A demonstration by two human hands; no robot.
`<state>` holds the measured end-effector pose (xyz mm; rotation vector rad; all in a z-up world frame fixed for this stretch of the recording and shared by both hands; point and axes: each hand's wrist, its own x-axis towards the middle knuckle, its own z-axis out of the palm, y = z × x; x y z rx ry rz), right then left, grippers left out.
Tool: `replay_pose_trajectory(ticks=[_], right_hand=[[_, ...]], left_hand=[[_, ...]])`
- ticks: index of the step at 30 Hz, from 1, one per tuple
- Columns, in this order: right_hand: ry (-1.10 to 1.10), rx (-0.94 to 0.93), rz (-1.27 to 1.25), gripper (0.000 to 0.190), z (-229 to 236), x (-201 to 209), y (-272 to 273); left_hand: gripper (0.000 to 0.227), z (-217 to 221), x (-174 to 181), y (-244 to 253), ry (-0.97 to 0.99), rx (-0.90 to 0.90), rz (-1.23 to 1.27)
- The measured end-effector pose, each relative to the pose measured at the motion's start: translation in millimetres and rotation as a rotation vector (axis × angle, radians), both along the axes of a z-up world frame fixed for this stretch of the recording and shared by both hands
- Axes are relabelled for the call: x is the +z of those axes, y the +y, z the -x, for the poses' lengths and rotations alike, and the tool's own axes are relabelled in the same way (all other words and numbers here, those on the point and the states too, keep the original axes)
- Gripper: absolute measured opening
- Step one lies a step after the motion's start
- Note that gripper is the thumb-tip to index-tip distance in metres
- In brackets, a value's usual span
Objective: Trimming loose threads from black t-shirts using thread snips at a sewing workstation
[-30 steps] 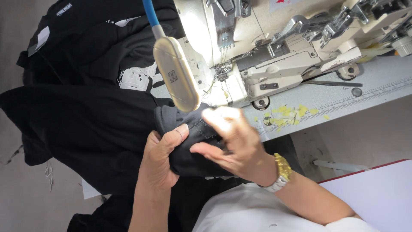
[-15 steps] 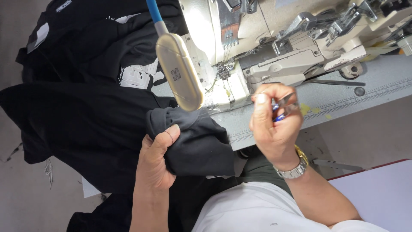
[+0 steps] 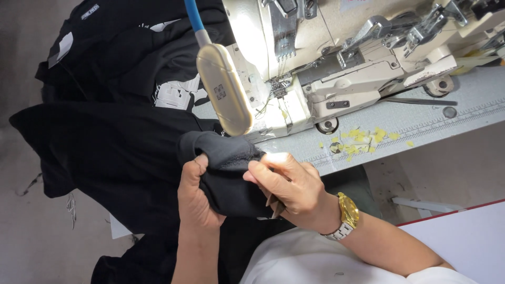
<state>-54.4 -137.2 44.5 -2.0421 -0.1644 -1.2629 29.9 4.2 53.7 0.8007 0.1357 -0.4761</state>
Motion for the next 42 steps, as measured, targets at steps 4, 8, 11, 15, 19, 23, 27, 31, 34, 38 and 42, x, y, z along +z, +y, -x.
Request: replay_pose_trajectory(ticks=[4, 8, 11, 15, 19, 23, 27, 31, 34, 38, 42], right_hand=[[0.04, 0.039, -0.02, 0.009, 9, 23, -9], [0.117, 0.122, -0.154, 0.018, 18, 35, -19], [0.117, 0.356, -0.614, 0.022, 24, 39, -20], [0.069, 0.168, -0.264, 0.015, 20, 32, -32], [0.16, -0.036, 0.085, 0.035, 9, 23, -41], [0.235, -0.159, 0.053, 0.014, 8, 6, -41], [0.332, 0.335, -0.756, 0.017, 18, 24, -41], [0.287, 0.576, -0.563, 0.018, 34, 49, -46], [0.283, 0.608, -0.567, 0.01, 41, 46, -45], [0.394, 0.634, -0.592, 0.01, 46, 45, -41], [0.292, 0.725, -0.468, 0.016, 43, 56, -45]], left_hand=[[0.028, 5, 26, -22, -0.03, 0.008, -0.023], [0.036, 2, 40, -36, 0.01, -0.002, -0.021], [0.041, -6, 48, -41, 0.227, 0.009, 0.023], [0.046, -2, 51, -45, 0.198, -0.065, 0.077], [0.048, 0, 46, -48, 0.018, -0.118, 0.049], [0.045, -8, 49, -42, 0.147, -0.029, 0.02], [0.046, -12, 43, -41, 0.11, -0.09, 0.097], [0.042, -17, 31, -46, 0.141, -0.113, 0.117], [0.039, -17, 27, -46, 0.112, -0.154, 0.177], [0.042, -17, 29, -45, 0.111, -0.173, 0.21], [0.047, -14, 42, -50, 0.171, -0.052, 0.049]])
